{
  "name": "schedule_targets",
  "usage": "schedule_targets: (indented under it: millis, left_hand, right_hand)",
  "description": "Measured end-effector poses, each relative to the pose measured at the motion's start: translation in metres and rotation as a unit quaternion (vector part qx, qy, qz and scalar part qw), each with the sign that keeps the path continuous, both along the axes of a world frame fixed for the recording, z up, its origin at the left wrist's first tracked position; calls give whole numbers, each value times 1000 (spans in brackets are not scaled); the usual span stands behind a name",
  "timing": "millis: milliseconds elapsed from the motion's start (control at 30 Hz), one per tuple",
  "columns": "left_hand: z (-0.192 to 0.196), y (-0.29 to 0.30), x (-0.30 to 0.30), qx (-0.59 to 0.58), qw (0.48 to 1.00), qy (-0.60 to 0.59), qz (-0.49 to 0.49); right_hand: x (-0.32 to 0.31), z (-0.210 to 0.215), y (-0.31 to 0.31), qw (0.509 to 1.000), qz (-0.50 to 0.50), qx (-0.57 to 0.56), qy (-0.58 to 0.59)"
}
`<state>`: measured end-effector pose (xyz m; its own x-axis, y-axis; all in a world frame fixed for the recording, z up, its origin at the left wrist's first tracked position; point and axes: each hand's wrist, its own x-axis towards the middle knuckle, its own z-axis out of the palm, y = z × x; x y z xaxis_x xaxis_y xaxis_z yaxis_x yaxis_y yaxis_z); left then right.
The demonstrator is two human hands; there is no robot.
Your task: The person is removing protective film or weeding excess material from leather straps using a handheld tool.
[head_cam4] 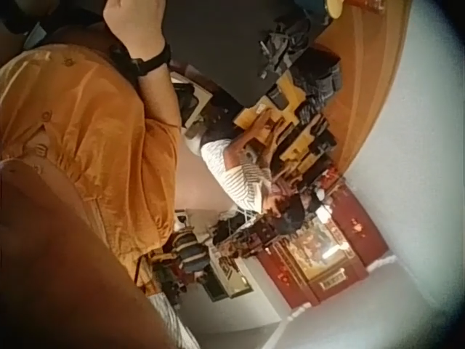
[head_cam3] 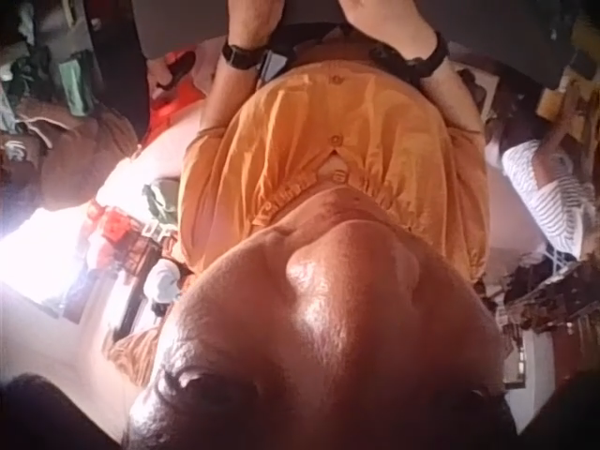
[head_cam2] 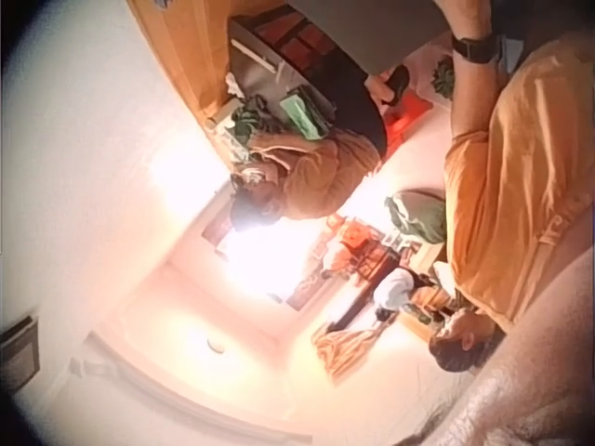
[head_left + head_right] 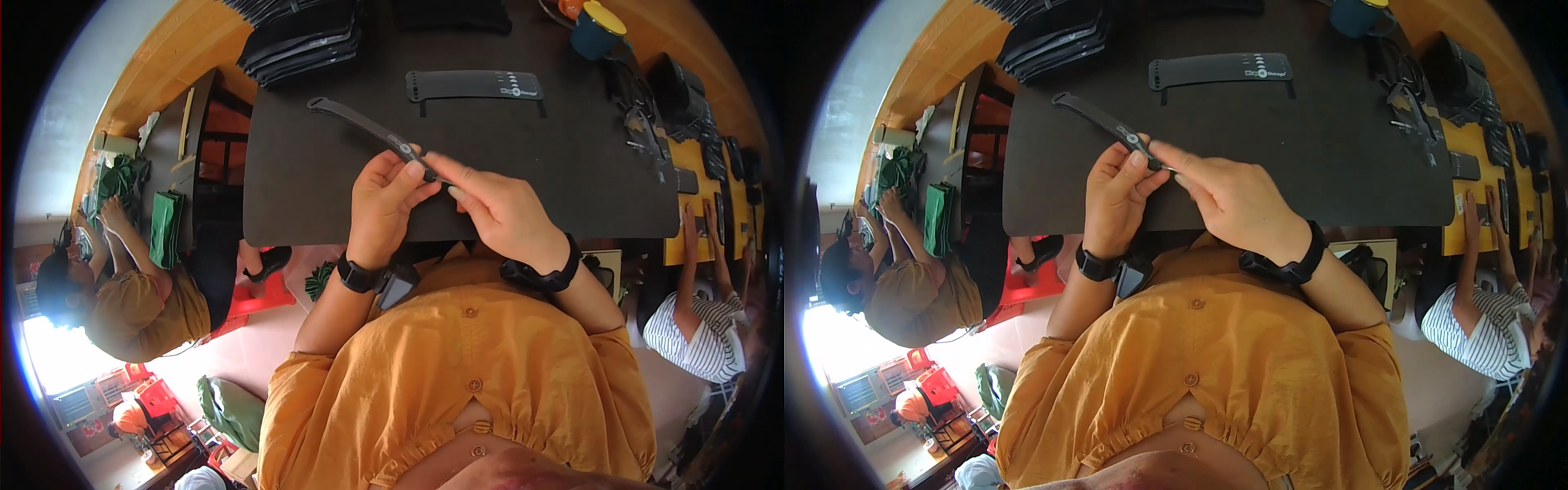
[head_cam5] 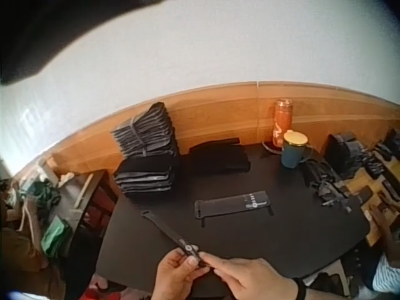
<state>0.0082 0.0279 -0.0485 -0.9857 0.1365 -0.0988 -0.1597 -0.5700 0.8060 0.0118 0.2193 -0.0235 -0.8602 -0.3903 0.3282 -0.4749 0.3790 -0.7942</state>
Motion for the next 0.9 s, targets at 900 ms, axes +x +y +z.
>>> schedule_targets:
  millis: [900]
  left_hand:
    - [26,1,-6,-501,724,468,78]
  right_hand:
    - [12,18,11,995,56,-82,-11]
